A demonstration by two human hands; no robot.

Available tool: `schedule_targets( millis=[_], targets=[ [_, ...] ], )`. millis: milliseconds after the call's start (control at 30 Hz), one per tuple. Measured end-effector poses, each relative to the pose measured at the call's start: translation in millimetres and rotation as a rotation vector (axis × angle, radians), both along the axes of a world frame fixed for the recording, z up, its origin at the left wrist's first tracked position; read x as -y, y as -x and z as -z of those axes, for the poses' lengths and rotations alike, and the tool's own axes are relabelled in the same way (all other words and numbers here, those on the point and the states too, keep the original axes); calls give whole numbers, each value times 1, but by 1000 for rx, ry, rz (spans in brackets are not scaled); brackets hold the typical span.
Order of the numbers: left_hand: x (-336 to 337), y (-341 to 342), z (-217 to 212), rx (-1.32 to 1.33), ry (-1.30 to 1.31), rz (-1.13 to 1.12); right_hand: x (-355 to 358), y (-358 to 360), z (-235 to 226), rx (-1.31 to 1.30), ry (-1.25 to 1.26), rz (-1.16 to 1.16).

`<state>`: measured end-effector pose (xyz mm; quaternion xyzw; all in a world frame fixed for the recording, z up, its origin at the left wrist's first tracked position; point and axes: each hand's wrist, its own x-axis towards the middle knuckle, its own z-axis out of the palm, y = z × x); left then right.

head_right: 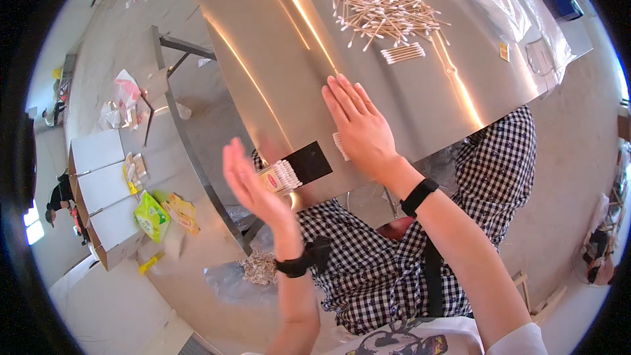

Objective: Organize a large pile of cotton swabs into neat rows and pack them.

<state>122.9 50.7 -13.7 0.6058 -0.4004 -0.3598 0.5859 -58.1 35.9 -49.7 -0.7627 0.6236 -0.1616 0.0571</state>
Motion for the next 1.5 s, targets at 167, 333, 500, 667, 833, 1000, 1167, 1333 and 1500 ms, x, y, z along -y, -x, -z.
schedule_targets(
  millis=[167,333,500,667,833,1000,1167,1333,1500],
  targets=[
    [1,-69,19,749,-267,196,3,-26,0,33,30,10],
    [9,-53,20,843,-399,174,5,-54,-2,56,25,-21],
    [13,-60,38,728,-517,220,3,-78,-4,65,15,-93],
    [12,-61,45,638,-526,245,2,-83,-6,93,20,-108],
    [10,-58,38,689,-474,210,3,-100,-3,202,15,-74],
    [13,-48,21,811,-557,219,6,-112,-2,341,26,-147],
    [14,-50,15,949,-558,241,9,-140,-10,954,-126,-65],
    [2,-88,-14,827,-298,536,-8,-95,-11,1502,-291,216],
    [-7,-106,-18,1071,-39,826,-27,-94,-12,1688,-282,175]
  ],
)
